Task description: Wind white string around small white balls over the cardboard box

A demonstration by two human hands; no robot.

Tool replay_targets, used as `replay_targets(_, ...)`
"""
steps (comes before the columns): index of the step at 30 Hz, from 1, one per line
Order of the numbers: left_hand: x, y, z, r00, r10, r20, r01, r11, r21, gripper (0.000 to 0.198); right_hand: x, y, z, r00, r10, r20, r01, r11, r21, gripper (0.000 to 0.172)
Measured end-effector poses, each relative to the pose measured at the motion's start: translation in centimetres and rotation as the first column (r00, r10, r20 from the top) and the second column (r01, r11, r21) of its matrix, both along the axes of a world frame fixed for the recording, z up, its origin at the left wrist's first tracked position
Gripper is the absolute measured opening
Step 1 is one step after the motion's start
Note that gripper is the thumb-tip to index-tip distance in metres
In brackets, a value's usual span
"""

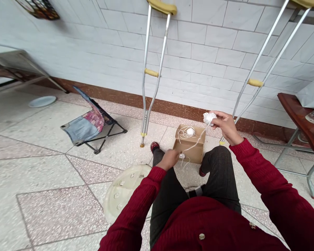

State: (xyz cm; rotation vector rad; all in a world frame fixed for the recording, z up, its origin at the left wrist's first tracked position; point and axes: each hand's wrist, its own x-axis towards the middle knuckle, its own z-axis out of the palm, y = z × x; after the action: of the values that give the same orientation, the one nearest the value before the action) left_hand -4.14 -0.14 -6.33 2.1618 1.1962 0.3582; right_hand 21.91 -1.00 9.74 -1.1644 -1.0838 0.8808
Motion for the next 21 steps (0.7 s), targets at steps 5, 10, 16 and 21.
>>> replay_targets(5, 2.7, 2.2, 5.4, 0.880, 0.116, 0.461, -0.155, 0.987, 0.047, 0.031, -0.1, 1.3, -0.1, 0.985, -0.033, 0.169, 0.033, 0.999, 0.003, 0.038)
replay_targets(10, 7.4, 0.5, 8.1, 0.693, 0.092, 0.716, -0.030, 0.995, -0.099, 0.032, -0.2, 1.8, -0.5, 0.937, -0.105, 0.334, 0.097, 0.995, 0.038, 0.040)
replay_targets(16, 9.3, -0.3, 7.1, 0.779, 0.073, 0.622, -0.132, 0.990, 0.049, 0.022, -0.5, 1.9, -0.3, 0.933, -0.115, 0.342, 0.110, 0.993, 0.034, 0.040)
replay_targets(21, 7.8, -1.8, 5.5, 0.796, 0.058, 0.603, -0.004, 0.996, -0.089, 0.033, 1.0, 2.4, -0.4, 0.949, -0.134, 0.286, 0.139, 0.990, 0.004, 0.042)
